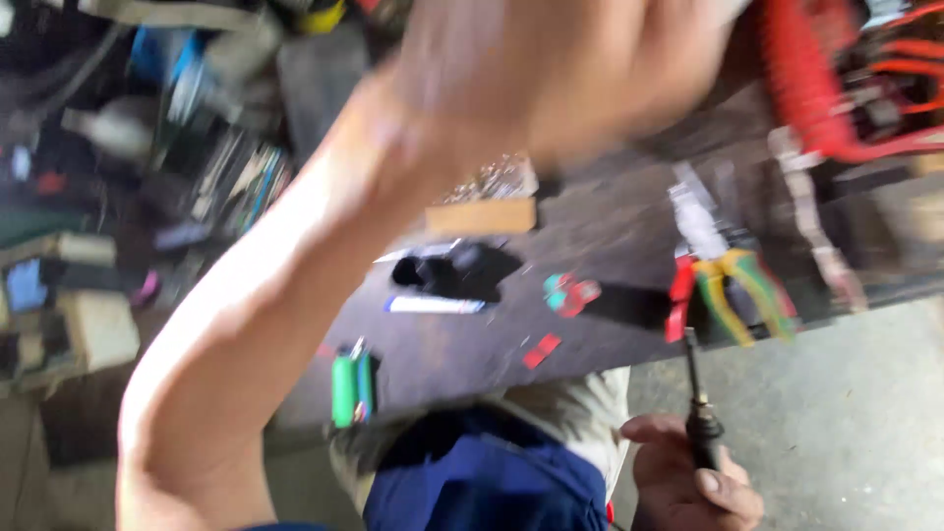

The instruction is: Soldering wires to a BMS board and connecting it to a battery pack

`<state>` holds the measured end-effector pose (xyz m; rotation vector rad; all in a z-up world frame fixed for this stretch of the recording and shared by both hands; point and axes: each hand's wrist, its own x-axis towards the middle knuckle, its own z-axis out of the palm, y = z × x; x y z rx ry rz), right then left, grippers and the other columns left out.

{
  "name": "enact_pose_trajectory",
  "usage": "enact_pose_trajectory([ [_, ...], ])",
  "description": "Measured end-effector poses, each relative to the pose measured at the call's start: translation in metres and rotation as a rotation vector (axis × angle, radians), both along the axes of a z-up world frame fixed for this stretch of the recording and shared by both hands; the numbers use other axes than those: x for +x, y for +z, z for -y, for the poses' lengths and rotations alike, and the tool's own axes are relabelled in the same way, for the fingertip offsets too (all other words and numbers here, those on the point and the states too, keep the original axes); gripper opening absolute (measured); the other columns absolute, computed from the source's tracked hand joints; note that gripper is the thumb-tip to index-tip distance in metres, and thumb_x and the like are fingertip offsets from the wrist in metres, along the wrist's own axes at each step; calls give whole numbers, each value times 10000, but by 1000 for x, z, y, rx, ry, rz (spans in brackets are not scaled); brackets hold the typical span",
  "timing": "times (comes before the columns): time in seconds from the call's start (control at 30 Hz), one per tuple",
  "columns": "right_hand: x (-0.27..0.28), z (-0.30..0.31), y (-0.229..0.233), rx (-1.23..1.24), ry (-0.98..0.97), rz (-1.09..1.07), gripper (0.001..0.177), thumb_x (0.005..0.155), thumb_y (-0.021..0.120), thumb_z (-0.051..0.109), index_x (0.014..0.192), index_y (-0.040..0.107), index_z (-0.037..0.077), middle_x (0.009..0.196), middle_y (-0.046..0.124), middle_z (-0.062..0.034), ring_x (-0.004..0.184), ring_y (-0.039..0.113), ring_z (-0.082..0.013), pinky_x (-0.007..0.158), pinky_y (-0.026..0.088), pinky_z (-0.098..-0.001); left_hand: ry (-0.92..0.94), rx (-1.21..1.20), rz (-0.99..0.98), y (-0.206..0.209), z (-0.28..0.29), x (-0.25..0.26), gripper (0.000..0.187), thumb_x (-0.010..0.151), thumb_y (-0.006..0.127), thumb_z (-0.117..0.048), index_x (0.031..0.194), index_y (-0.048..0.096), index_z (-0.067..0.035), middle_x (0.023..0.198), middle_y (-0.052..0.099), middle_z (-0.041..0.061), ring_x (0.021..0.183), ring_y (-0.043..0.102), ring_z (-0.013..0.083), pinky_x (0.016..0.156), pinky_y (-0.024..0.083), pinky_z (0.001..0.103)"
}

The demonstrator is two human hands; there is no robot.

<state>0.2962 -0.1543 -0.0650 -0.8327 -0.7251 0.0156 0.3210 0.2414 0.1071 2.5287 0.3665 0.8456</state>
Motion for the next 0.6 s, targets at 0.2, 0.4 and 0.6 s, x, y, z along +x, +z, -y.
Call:
enact_pose_trajectory([
  [0.2,-61,-31,42,-346,-55,248,305,775,681,176,995,473,139,930,603,-289,735,694,-447,684,562,-481,201,-466,196,42,130,-229,218,1129,416,11,1176,618,-53,1055,502,119,597,686,205,504,475,233],
  [0.4,-118,-74,40,-345,152,540,601,800,868,379,1183,486,116,976,635,-305,895,711,-355,758,698,-529,432,-901,737,-21,189,-296,190,1121,505,-52,1276,607,-95,1179,484,110,758,612,310,744,561,354],
  [0.6,-154,-87,29,-370,257,597,735,834,913,302,1359,421,157,1150,618,-268,994,706,-315,856,676,-508,438,-641,251,-29,170,-348,282,908,486,100,1087,669,-17,993,591,159,984,544,261,894,475,334],
])
